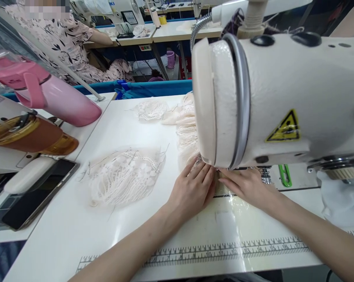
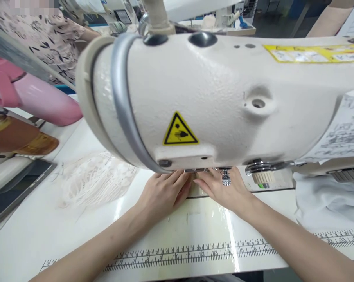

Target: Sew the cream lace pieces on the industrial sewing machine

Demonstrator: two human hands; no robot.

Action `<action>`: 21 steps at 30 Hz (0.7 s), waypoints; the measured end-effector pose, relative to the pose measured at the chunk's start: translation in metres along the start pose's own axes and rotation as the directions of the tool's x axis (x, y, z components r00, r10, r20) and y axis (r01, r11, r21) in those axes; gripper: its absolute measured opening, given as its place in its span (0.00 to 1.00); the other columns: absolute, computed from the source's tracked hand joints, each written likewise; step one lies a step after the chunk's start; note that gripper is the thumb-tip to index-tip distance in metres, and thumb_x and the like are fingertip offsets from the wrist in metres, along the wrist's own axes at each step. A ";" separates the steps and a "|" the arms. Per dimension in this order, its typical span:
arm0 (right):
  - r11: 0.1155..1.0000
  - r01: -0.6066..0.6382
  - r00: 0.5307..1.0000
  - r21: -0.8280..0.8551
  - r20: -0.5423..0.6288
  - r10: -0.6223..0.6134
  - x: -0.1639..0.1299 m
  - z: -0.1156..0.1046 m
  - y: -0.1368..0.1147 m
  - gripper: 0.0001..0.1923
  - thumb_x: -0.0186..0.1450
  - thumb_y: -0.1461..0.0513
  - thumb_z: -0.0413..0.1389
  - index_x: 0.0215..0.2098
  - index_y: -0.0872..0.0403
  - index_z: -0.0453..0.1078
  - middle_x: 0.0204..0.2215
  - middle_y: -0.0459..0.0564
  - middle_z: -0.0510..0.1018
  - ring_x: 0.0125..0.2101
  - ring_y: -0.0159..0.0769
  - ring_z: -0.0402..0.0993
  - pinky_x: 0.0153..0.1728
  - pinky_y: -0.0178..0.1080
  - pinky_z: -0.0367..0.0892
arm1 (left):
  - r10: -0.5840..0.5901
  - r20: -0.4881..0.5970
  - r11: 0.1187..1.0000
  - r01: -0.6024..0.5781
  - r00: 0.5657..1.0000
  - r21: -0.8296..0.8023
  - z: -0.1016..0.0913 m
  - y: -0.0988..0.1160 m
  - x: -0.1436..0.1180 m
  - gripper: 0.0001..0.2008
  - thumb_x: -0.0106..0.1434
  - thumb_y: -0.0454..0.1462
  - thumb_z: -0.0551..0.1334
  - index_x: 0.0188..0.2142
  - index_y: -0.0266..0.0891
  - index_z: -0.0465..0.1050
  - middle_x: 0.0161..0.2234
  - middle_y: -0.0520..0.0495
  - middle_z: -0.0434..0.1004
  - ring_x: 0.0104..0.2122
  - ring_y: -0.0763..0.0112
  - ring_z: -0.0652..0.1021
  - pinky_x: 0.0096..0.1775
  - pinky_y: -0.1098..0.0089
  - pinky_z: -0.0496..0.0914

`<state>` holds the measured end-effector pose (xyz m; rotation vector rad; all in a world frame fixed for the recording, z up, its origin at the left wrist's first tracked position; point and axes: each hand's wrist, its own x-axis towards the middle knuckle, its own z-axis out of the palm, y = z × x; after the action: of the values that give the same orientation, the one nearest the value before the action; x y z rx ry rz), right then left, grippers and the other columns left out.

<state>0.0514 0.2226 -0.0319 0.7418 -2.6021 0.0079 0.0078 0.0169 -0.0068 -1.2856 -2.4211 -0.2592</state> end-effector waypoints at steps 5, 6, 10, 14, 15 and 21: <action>0.991 -0.074 0.997 -0.108 -0.034 0.071 0.006 -0.001 -0.005 0.14 0.68 0.57 0.52 0.51 0.50 0.70 0.36 0.48 0.79 0.34 0.36 0.72 0.27 0.39 0.60 | 0.000 -0.002 1.000 0.000 1.000 0.016 0.000 0.001 0.002 0.13 0.66 0.35 0.54 0.44 0.34 0.74 0.49 0.41 0.76 0.50 0.59 0.76 0.58 0.54 0.64; 0.990 -0.078 0.996 -0.114 -0.045 0.073 0.006 -0.002 -0.006 0.13 0.68 0.57 0.53 0.49 0.50 0.71 0.35 0.48 0.79 0.34 0.36 0.72 0.26 0.38 0.60 | -0.001 -0.001 1.000 0.001 1.000 0.016 0.000 0.001 0.002 0.13 0.66 0.36 0.54 0.44 0.34 0.74 0.49 0.40 0.76 0.50 0.59 0.76 0.58 0.54 0.64; 0.982 -0.093 0.991 -0.162 -0.116 0.074 0.009 -0.010 -0.005 0.10 0.66 0.58 0.54 0.43 0.49 0.74 0.27 0.46 0.78 0.25 0.34 0.69 0.22 0.38 0.57 | -0.009 0.008 1.000 0.008 1.000 0.010 0.001 0.000 0.001 0.14 0.66 0.36 0.54 0.46 0.33 0.73 0.50 0.39 0.76 0.51 0.57 0.75 0.57 0.55 0.66; 0.993 -0.102 0.993 -0.055 -0.069 0.098 0.006 -0.017 0.002 0.15 0.68 0.64 0.47 0.45 0.47 0.74 0.31 0.47 0.80 0.26 0.35 0.71 0.23 0.39 0.60 | -0.023 0.021 1.000 0.023 1.000 -0.008 0.001 0.000 0.001 0.15 0.66 0.37 0.53 0.47 0.32 0.72 0.50 0.39 0.75 0.51 0.57 0.75 0.56 0.56 0.67; 0.990 -0.141 0.989 0.005 -0.053 0.141 0.005 -0.016 0.004 0.17 0.69 0.65 0.45 0.46 0.47 0.74 0.32 0.48 0.80 0.28 0.36 0.73 0.24 0.39 0.63 | -0.029 0.027 0.999 0.030 0.999 -0.014 0.001 0.000 0.001 0.15 0.67 0.37 0.53 0.48 0.33 0.72 0.50 0.40 0.76 0.51 0.58 0.75 0.56 0.56 0.67; 0.835 -0.414 0.890 0.362 -0.030 0.454 0.003 0.002 0.007 0.16 0.68 0.53 0.48 0.40 0.49 0.76 0.24 0.50 0.77 0.27 0.40 0.74 0.26 0.42 0.70 | -0.063 0.084 0.997 0.066 0.994 -0.033 0.001 0.002 0.001 0.16 0.68 0.39 0.52 0.49 0.34 0.71 0.51 0.41 0.74 0.53 0.58 0.73 0.55 0.56 0.66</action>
<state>0.0443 0.2270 -0.0320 0.2238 -2.6256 0.6445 0.0089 0.0191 -0.0077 -1.2583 -2.5422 -0.2736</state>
